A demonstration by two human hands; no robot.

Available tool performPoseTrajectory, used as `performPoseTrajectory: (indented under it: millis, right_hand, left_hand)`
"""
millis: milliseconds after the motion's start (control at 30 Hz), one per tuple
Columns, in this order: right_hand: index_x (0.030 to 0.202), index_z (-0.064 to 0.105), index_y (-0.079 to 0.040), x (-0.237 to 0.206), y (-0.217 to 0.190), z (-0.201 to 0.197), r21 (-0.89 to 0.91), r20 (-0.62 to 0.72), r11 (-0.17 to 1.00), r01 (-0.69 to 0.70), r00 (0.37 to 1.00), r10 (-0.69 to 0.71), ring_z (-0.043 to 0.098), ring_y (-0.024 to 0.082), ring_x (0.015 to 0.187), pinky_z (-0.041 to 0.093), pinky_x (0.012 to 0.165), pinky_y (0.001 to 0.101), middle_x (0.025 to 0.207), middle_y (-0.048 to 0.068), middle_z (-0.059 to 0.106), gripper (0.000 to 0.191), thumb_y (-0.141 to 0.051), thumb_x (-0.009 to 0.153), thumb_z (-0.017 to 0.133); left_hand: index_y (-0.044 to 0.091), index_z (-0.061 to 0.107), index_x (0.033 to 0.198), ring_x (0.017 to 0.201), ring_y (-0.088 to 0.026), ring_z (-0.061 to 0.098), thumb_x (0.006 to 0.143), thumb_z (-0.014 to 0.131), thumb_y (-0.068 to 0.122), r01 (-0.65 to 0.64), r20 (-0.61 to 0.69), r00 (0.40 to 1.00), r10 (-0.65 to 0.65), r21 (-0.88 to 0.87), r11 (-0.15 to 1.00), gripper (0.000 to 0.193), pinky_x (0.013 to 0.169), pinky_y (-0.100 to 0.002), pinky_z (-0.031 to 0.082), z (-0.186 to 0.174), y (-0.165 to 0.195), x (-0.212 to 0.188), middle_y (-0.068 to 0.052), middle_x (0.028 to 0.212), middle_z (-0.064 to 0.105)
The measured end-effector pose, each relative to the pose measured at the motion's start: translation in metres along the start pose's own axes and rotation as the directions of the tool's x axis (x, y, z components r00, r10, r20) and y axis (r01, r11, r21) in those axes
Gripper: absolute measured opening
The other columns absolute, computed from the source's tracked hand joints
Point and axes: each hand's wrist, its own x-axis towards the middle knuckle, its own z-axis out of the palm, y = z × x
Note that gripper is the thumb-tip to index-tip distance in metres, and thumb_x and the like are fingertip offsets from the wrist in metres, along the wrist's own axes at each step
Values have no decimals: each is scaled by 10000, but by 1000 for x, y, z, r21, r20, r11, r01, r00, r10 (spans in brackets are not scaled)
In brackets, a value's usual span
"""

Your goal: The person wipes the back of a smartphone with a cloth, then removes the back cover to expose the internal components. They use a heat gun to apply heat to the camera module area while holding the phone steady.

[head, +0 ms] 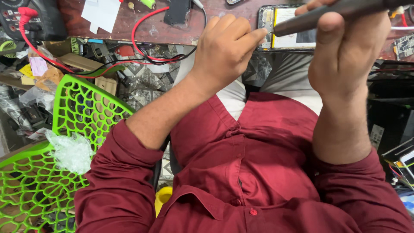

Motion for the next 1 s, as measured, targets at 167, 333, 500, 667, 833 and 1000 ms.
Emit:
performPoseTrajectory:
  millis: [167, 333, 500, 667, 833, 1000]
  right_hand:
    - [1243, 504, 36, 11, -5, -9, 4, 92, 1000, 12, 996, -12, 689, 201, 1028, 533, 877, 261, 1121, 132, 659, 444, -400, 1225, 426]
    - [1259, 493, 32, 7, -6, -5, 77, 77, 997, -11, 997, 5, 675, 208, 1041, 532, 900, 273, 1137, 147, 635, 433, -398, 1220, 465]
    - [1317, 469, 16, 7, -4, -3, 26, 43, 1000, 8, 999, -9, 692, 200, 1003, 535, 855, 255, 1119, 134, 661, 423, -395, 1220, 452]
    - [1292, 453, 17, 10, -5, -5, -87, 35, 995, 52, 998, -49, 707, 210, 975, 519, 817, 266, 1129, 137, 719, 422, -395, 1228, 388]
    - [1271, 466, 18, 13, -8, -6, -187, 36, 979, 84, 996, -79, 732, 223, 946, 505, 769, 294, 1099, 130, 742, 394, -365, 1232, 380]
    - [1293, 451, 20, 13, -10, -5, -157, 57, 984, 88, 995, -80, 698, 223, 946, 508, 791, 285, 1126, 137, 718, 351, -321, 1243, 387]
  left_hand:
    - [132, 741, 948, 840, -233, 600, 917, 819, 193, 95, -82, 991, -107, -139, 986, 104, 770, -394, 430, 6, 1, 6, -6, 837, 605]
    - [127, 725, 880, 817, -240, 611, 883, 841, 212, 133, -74, 986, -149, -184, 974, 144, 770, -398, 444, 8, -2, 7, -14, 812, 611]
    - [129, 740, 927, 817, -237, 606, 905, 832, 226, 95, -102, 989, -111, -149, 984, 135, 765, -399, 439, 11, -1, 7, -7, 828, 619]
    - [125, 746, 1021, 810, -232, 596, 949, 798, 207, 63, -124, 989, -79, -125, 990, 121, 744, -397, 421, 12, -3, 7, -7, 838, 615]
    - [137, 739, 1093, 811, -226, 589, 978, 752, 172, 62, -107, 992, -69, -70, 996, 121, 743, -403, 417, 14, -2, 6, -3, 852, 600]
    - [145, 742, 1095, 817, -221, 593, 973, 758, 192, 62, -105, 992, -71, -83, 995, 132, 744, -401, 419, 15, -2, 8, 4, 852, 593]
